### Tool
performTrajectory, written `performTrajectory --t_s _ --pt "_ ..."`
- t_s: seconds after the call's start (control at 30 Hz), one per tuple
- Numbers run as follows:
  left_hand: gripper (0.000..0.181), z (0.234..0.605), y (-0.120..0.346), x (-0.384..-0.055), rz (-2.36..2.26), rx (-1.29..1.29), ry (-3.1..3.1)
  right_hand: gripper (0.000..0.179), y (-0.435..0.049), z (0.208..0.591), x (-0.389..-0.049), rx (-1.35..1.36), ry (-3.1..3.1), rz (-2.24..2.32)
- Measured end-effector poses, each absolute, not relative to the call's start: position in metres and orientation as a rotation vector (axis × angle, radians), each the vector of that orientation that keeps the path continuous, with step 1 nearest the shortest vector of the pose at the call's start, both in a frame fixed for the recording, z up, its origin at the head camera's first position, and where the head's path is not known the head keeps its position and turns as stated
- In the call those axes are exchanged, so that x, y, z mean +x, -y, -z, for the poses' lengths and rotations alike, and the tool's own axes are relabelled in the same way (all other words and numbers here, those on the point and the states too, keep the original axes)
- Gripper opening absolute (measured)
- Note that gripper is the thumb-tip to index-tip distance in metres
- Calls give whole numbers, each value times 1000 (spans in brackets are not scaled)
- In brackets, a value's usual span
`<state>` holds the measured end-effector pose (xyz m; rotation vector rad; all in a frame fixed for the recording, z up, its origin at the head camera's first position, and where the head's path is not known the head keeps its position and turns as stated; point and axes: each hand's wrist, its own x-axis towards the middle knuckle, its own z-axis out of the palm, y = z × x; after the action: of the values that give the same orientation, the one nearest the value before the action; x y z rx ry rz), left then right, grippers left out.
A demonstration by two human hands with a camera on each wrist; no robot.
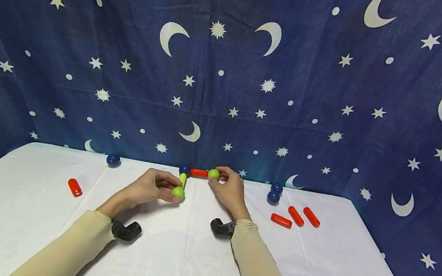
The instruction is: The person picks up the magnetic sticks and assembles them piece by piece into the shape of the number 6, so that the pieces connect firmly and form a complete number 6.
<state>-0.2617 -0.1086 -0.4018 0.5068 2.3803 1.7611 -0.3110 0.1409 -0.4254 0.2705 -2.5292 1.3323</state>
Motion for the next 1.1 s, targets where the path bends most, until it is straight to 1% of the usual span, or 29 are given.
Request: performTrajectory --t_s 0.7,1.1 --pt "41 399 109 -262 -1761 512 -2399 38 -142 425 -311 274 2523 -1332" --pt "49 380 131 -264 -1756 441 -2462 36 -140 427 -312 286 2509 -1331"
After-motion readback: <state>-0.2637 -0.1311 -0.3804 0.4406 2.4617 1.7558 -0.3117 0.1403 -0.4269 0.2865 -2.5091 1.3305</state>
